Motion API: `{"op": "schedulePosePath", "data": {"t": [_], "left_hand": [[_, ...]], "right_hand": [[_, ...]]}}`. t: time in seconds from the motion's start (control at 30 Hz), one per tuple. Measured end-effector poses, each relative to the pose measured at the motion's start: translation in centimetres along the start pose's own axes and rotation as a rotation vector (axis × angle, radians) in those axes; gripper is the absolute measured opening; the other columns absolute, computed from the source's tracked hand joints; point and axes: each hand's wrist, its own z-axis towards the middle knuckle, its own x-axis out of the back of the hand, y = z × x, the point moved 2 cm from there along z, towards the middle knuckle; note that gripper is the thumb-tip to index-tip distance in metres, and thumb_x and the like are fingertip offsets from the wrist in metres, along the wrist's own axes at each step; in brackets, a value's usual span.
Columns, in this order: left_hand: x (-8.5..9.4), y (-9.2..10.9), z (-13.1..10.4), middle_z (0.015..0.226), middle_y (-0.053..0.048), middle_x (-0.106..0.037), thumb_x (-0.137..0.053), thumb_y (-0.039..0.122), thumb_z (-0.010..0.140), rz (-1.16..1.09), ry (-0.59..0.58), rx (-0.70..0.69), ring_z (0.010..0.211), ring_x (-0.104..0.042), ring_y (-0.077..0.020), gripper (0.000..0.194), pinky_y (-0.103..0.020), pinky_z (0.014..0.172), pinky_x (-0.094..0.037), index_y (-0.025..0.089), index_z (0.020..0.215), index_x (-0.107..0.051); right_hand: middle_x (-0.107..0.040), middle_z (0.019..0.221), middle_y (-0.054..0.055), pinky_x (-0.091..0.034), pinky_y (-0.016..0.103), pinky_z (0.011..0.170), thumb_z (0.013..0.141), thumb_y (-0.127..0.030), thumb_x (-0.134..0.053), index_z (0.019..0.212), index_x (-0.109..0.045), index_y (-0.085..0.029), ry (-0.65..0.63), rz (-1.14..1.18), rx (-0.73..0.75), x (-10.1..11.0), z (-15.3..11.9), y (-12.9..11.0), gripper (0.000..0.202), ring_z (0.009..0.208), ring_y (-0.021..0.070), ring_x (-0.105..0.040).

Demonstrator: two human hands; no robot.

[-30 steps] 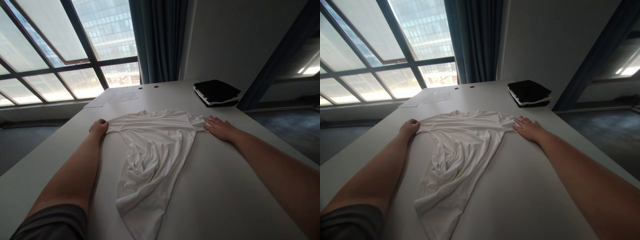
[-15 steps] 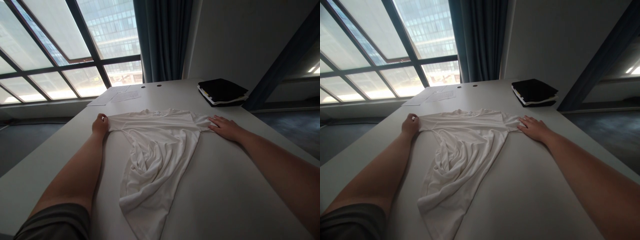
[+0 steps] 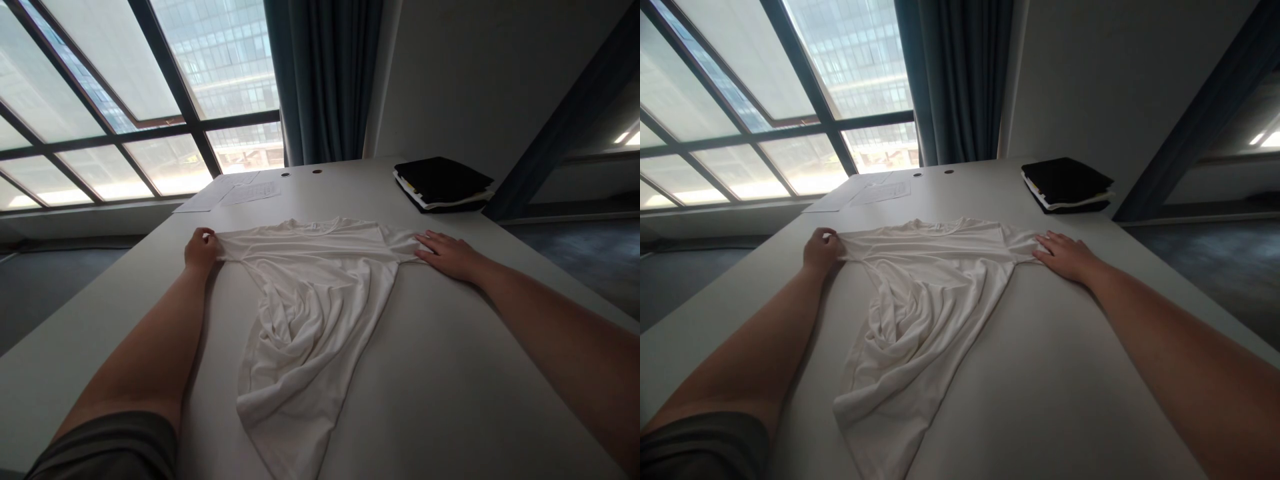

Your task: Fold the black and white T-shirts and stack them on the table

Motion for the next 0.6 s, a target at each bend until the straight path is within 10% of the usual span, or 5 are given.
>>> {"op": "schedulePosePath", "data": {"t": [0.2, 0.37, 0.6], "left_hand": [[-0.4, -0.6, 0.5, 0.123, -0.008, -0.076, -0.057, 0.029, 0.093, 0.015, -0.120, 0.048, 0.101, -0.072, -0.0240, 0.046, -0.034, 0.090, -0.053, 0.025, 0.139, -0.059], [-0.5, 0.0, 0.4, 0.138, -0.017, -0.064, -0.070, 0.035, 0.085, 0.141, -0.174, 0.011, 0.128, -0.061, -0.0392, 0.033, -0.051, 0.108, -0.048, 0.023, 0.116, -0.074], [-1.9, 3.3, -1.4, 0.154, -0.011, -0.058, -0.050, 0.035, 0.101, 0.234, -0.196, -0.406, 0.135, -0.058, -0.0319, 0.044, -0.045, 0.118, -0.040, 0.023, 0.138, -0.070]], "right_hand": [[-0.032, 0.175, 0.011, -0.031, 0.066, 0.124, 0.100, -0.068, -0.030, 0.165, -0.044, -0.028, 0.015, 0.016, -0.009, 0.5, -0.4, -0.5, 0.078, 0.159, 0.0392, -0.032], [-0.031, 0.175, 0.012, -0.030, 0.068, 0.124, 0.100, -0.068, -0.031, 0.166, -0.043, -0.026, 0.009, 0.037, 0.004, 0.2, -0.3, 0.0, 0.079, 0.160, 0.0389, -0.030], [-0.029, 0.176, 0.016, -0.028, 0.060, 0.128, 0.102, -0.061, -0.033, 0.168, -0.037, -0.015, 0.050, 0.021, -0.054, 0.9, -0.3, -1.5, 0.080, 0.162, 0.0405, -0.022]]}}
